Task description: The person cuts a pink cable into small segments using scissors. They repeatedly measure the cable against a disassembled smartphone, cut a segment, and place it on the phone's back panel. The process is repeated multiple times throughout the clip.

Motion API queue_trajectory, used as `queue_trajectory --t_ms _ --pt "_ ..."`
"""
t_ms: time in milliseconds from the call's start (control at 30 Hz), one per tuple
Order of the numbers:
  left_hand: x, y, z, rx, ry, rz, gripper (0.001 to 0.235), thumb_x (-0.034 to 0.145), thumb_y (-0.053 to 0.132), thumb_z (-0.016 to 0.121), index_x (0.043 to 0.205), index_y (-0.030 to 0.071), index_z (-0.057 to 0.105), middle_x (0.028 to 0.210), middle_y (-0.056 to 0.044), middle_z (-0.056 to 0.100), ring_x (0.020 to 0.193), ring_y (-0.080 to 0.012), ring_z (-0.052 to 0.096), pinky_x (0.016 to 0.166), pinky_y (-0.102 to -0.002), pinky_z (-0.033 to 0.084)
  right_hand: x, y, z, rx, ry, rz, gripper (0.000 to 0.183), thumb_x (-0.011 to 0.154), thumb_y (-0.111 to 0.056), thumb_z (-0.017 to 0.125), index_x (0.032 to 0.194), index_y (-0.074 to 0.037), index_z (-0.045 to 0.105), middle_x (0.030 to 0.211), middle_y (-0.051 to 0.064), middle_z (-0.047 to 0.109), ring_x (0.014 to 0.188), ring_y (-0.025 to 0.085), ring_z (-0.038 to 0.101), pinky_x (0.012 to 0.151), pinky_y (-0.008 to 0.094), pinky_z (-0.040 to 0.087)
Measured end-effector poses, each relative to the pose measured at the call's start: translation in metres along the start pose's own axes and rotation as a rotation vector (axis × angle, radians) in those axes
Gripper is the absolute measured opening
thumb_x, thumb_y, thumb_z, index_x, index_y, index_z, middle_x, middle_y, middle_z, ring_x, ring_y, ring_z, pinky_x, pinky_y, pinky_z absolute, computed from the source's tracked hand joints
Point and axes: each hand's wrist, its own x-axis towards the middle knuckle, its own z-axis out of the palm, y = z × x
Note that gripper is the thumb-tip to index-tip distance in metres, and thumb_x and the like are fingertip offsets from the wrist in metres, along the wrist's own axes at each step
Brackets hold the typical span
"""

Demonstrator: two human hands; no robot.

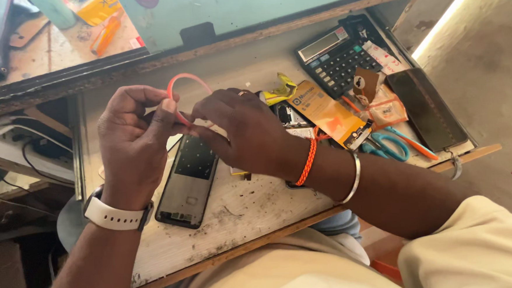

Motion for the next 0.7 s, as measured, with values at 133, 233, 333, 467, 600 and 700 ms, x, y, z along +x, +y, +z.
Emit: queue_trajectory --t_ms 133,233,333,467,600,700 --pt "0.001 -0.002 0.003 0.070 -0.017 0.095 0.013 0.102 -0.005 0.062 0.113 -0.002 0.055 0.110 -0.013 0.063 0.091 -0.0169 0.073 0.081 -0.032 0.064 0.004 0.002 -0.003 0.029 -0.022 0.020 0.021 0.099 -0.026 0.072 0.109 -0.009 0.067 0.097 0.010 0.070 0.094 0.033 0.068 0.083 0.046 0.051" --pt "0.001 -0.001 0.000 0.129 0.042 0.117 0.016 0.098 -0.007 0.064 0.111 -0.002 0.056 0.121 -0.012 0.061 0.090 -0.0175 0.074 0.077 -0.029 0.065 0.015 -0.006 -0.033 -0.027 0.056 0.035 0.025 0.097 -0.026 0.076 0.108 -0.005 0.070 0.109 0.014 0.073 0.099 0.033 0.070 0.088 0.044 0.055" --pt "0.005 -0.001 -0.006 0.180 0.091 0.081 0.015 0.095 -0.006 0.064 0.106 -0.001 0.056 0.132 -0.011 0.057 0.086 -0.0172 0.077 0.070 -0.028 0.064 -0.002 -0.002 -0.100 -0.300 -0.040 0.219 0.035 0.091 -0.030 0.080 0.115 -0.004 0.072 0.103 0.013 0.073 0.081 0.030 0.069 0.075 0.041 0.055" --pt "0.004 -0.002 -0.015 0.224 0.083 0.089 0.016 0.096 -0.005 0.066 0.107 -0.001 0.056 0.127 -0.016 0.064 0.085 -0.0153 0.077 0.071 -0.026 0.062 -0.071 0.002 -0.154 -0.702 -0.220 0.481 0.032 0.089 -0.029 0.078 0.107 -0.004 0.071 0.096 0.012 0.073 0.082 0.031 0.070 0.068 0.041 0.054" --pt "0.004 -0.007 -0.012 0.190 0.068 0.130 0.018 0.097 -0.003 0.067 0.111 0.000 0.055 0.122 -0.016 0.066 0.090 -0.0132 0.076 0.077 -0.025 0.064 -0.133 -0.001 -0.161 -0.679 -0.466 0.798 0.039 0.082 -0.035 0.078 0.112 -0.012 0.071 0.092 0.008 0.075 0.084 0.028 0.073 0.076 0.041 0.057" --pt "0.001 -0.006 -0.010 0.249 0.083 0.134 0.018 0.096 -0.003 0.067 0.109 0.000 0.056 0.121 -0.015 0.067 0.088 -0.0129 0.076 0.074 -0.023 0.062 -0.150 -0.004 -0.155 -0.607 -0.412 0.784 0.039 0.082 -0.034 0.080 0.110 -0.009 0.069 0.095 0.014 0.073 0.088 0.033 0.071 0.079 0.044 0.056"
